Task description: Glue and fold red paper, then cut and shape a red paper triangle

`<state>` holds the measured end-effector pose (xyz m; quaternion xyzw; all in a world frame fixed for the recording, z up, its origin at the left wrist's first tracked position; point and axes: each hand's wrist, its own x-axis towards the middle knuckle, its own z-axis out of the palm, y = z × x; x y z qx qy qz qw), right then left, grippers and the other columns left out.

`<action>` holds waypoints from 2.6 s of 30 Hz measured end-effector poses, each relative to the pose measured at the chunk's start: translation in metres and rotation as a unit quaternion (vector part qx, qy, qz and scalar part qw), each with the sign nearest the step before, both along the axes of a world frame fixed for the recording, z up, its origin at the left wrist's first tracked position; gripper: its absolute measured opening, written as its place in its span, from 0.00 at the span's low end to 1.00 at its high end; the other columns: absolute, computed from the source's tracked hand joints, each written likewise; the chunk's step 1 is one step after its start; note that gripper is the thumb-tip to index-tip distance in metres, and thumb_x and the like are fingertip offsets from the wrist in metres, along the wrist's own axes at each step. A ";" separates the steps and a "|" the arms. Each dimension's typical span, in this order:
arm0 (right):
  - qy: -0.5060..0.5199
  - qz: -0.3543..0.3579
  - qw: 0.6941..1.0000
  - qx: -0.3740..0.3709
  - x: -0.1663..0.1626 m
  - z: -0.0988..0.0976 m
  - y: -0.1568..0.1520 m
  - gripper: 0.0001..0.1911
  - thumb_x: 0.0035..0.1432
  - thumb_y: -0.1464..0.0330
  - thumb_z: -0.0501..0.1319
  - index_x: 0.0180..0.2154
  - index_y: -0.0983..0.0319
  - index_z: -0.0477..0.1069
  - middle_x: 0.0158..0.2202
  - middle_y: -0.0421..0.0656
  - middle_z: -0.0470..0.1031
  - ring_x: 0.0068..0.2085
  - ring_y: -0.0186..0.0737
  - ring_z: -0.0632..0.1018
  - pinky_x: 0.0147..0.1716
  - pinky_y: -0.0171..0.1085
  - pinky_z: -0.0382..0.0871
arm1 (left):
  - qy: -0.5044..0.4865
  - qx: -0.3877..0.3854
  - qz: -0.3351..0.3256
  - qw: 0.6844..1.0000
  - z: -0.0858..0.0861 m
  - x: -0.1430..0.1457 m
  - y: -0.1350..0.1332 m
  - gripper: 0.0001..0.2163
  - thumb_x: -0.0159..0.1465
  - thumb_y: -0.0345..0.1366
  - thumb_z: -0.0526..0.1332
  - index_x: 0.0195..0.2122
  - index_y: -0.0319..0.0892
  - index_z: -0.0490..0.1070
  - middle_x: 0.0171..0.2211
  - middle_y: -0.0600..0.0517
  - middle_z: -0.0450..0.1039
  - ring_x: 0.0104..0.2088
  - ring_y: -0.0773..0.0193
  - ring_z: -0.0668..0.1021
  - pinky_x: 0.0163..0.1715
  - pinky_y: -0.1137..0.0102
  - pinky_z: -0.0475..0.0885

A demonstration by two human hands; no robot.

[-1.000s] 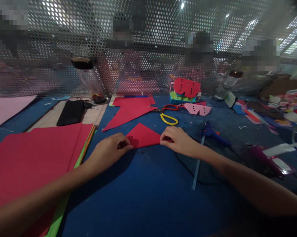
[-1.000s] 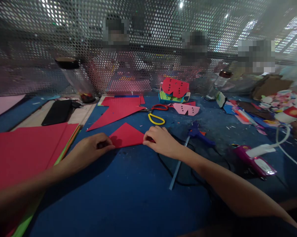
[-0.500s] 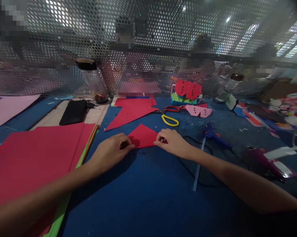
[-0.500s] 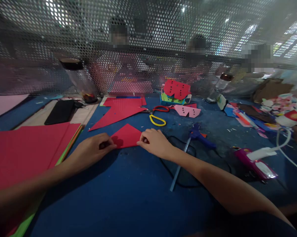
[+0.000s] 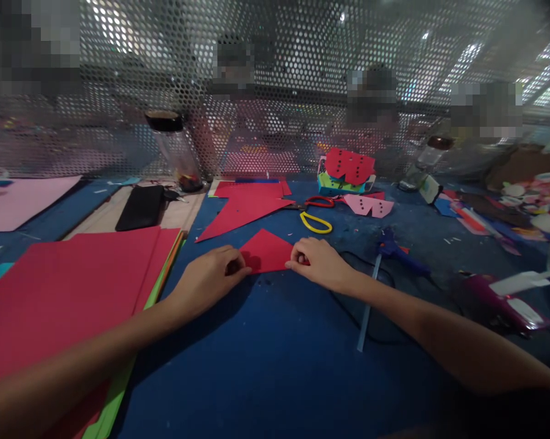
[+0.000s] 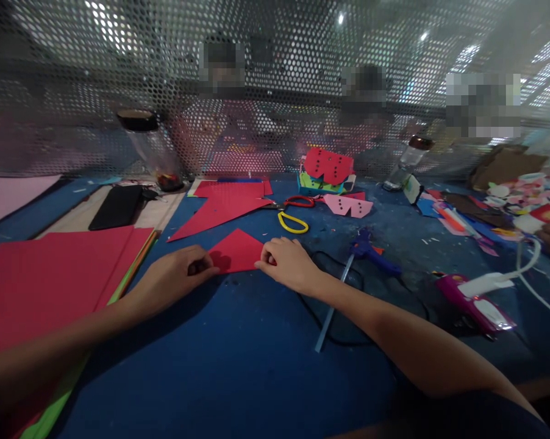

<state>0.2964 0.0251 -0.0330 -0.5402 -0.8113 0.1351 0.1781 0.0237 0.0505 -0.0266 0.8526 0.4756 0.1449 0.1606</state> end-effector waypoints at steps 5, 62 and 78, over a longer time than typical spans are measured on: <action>-0.012 0.002 1.000 -0.002 0.000 0.000 0.001 0.11 0.64 0.59 0.64 0.33 0.59 0.71 0.35 0.41 0.76 0.40 0.41 0.73 0.40 0.41 0.58 | 0.000 0.004 -0.005 1.000 -0.001 0.000 0.001 0.12 0.67 0.45 0.59 0.31 0.43 0.70 0.31 0.52 0.74 0.29 0.63 0.73 0.27 0.69 0.59; -0.043 -0.045 0.996 0.058 -0.017 -0.002 -0.008 0.12 0.61 0.60 0.65 0.33 0.60 0.67 0.37 0.40 0.73 0.40 0.42 0.70 0.41 0.41 0.54 | 0.143 0.176 -0.223 0.948 -0.005 0.017 -0.014 0.18 0.75 0.41 0.51 0.63 0.49 0.65 0.45 0.48 0.71 0.43 0.55 0.74 0.42 0.58 0.72; -0.031 -0.039 0.999 -0.018 0.008 0.007 -0.006 0.01 0.59 0.69 0.62 0.34 0.59 0.70 0.36 0.39 0.73 0.41 0.40 0.71 0.41 0.40 0.55 | 0.143 0.175 -0.213 0.950 -0.005 0.013 -0.016 0.17 0.75 0.41 0.52 0.61 0.48 0.69 0.45 0.47 0.72 0.44 0.54 0.74 0.43 0.59 0.70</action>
